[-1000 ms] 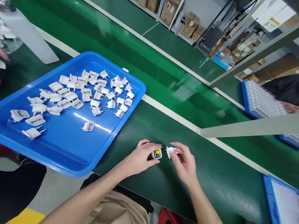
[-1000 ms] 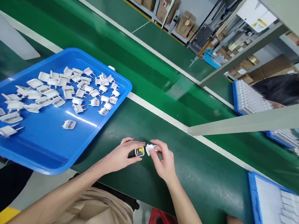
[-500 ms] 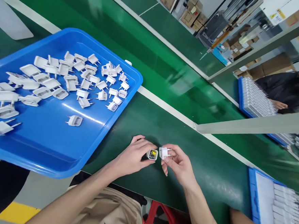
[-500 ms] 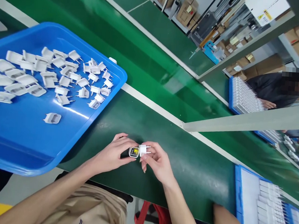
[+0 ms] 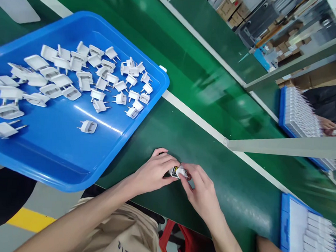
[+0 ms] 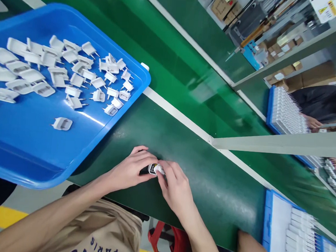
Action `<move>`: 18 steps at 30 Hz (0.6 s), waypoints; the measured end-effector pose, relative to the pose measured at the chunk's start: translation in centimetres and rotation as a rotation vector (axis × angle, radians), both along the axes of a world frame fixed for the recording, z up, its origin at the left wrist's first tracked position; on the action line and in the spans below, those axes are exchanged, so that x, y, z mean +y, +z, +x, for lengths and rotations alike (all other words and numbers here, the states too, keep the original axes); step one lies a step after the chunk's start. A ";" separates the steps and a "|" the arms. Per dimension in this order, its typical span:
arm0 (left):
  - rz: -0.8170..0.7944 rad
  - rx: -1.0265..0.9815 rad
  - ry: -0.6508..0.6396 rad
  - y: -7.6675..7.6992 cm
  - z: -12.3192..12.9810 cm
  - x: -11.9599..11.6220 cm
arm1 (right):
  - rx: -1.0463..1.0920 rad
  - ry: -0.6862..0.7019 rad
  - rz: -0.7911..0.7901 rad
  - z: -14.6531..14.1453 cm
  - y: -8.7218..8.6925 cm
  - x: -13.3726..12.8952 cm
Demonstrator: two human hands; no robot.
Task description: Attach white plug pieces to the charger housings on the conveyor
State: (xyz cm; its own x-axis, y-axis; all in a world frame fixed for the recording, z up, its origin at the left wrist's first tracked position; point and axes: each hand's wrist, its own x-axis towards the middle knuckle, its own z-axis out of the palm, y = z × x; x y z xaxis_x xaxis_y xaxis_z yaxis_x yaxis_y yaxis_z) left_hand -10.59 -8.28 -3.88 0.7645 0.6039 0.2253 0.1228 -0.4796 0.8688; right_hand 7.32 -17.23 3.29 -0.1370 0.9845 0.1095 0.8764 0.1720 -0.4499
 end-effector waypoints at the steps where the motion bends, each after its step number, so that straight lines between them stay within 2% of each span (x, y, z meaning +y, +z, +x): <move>1: -0.002 0.002 -0.002 0.0 0.0 0.0 | -0.041 -0.020 0.006 -0.1 0.0 0.0; 3: -0.005 0.007 -0.001 -0.1 0.1 0.0 | -0.097 -0.036 0.012 -0.1 0.2 0.0; 10: 0.022 -0.013 0.008 -0.4 0.1 0.0 | -0.074 0.115 -0.013 -0.4 1.0 0.4; 14: 0.043 -0.023 0.016 -0.5 0.0 0.0 | -0.184 0.142 -0.051 -0.8 1.0 0.8; 18: 0.054 -0.025 0.015 -0.4 0.0 -0.1 | -0.257 0.151 -0.086 -1.1 1.8 0.9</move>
State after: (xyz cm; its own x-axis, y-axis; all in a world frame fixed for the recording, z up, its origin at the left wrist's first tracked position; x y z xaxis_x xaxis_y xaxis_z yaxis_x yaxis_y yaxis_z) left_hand -10.55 -8.33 -4.32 0.7493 0.6017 0.2765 0.1091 -0.5241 0.8447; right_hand 6.18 -16.31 5.09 -0.2945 0.9552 -0.0303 0.9308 0.2795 -0.2354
